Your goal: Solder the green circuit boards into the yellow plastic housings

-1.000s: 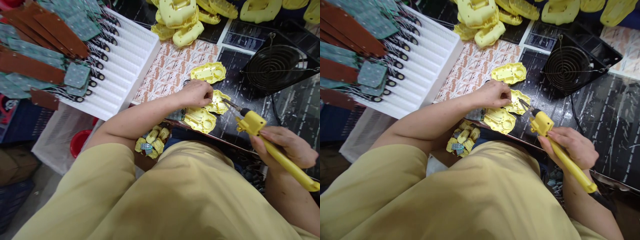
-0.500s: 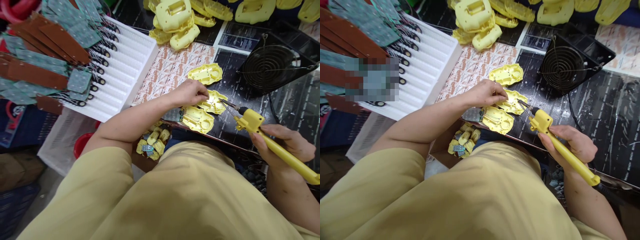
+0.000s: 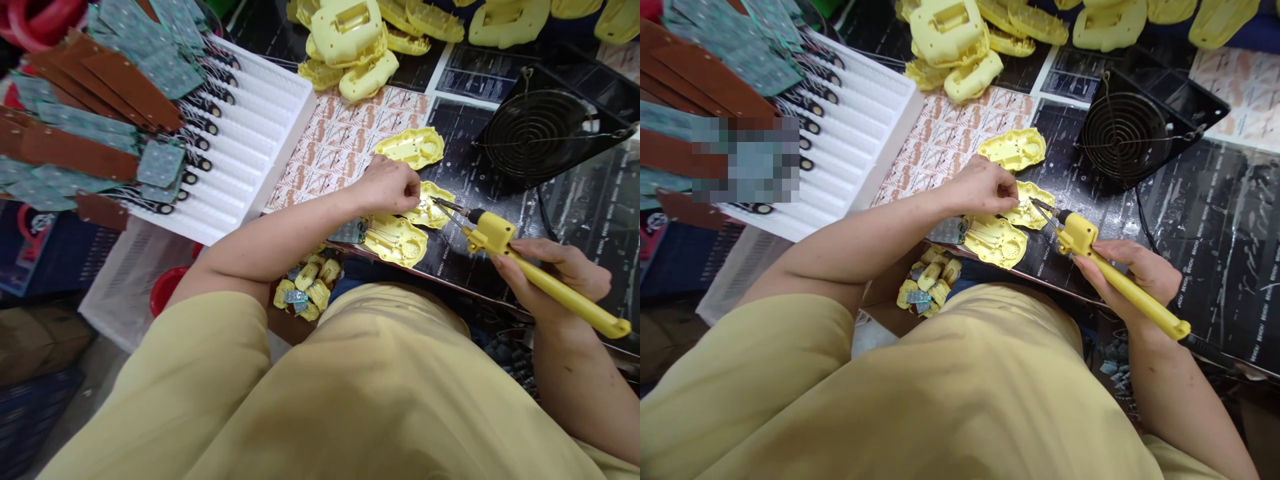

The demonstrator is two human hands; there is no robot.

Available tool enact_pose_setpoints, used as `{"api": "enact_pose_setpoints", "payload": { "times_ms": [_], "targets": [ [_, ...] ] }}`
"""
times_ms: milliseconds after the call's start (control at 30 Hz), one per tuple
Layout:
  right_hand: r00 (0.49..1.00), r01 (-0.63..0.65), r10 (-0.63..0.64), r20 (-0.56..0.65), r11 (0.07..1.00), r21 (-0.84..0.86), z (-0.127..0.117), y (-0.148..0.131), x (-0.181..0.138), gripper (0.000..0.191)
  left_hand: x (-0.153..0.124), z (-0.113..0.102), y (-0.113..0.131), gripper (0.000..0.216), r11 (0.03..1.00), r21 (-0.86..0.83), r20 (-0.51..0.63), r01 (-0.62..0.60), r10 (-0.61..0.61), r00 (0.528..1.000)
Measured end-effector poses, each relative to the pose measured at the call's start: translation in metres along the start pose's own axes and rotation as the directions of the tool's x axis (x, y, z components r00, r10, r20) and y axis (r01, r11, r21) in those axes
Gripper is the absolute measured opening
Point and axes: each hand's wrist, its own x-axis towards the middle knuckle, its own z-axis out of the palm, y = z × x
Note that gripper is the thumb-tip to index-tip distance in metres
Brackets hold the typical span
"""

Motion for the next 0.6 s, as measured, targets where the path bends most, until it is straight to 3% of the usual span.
{"api": "enact_pose_setpoints", "payload": {
  "times_ms": [200, 500, 600],
  "targets": [
    [0.998, 0.050, -0.054, 0.037, 0.992, 0.114, 0.006, 0.006, 0.008, 0.021, 0.003, -0.006, 0.006, 0.019, 0.998, 0.056, 0.057, 0.008, -0.011, 0.998],
    [0.980, 0.115, -0.133, 0.147, 0.985, 0.125, -0.002, 0.018, 0.024, 0.018, 0.008, -0.007, 0.006, 0.024, 0.998, 0.052, 0.069, 0.037, -0.041, 0.997],
    [0.995, 0.096, -0.095, -0.015, 0.992, 0.077, -0.005, 0.021, 0.023, 0.022, 0.011, -0.003, 0.002, 0.020, 0.999, 0.033, 0.050, 0.037, -0.038, 0.998]
  ]
}}
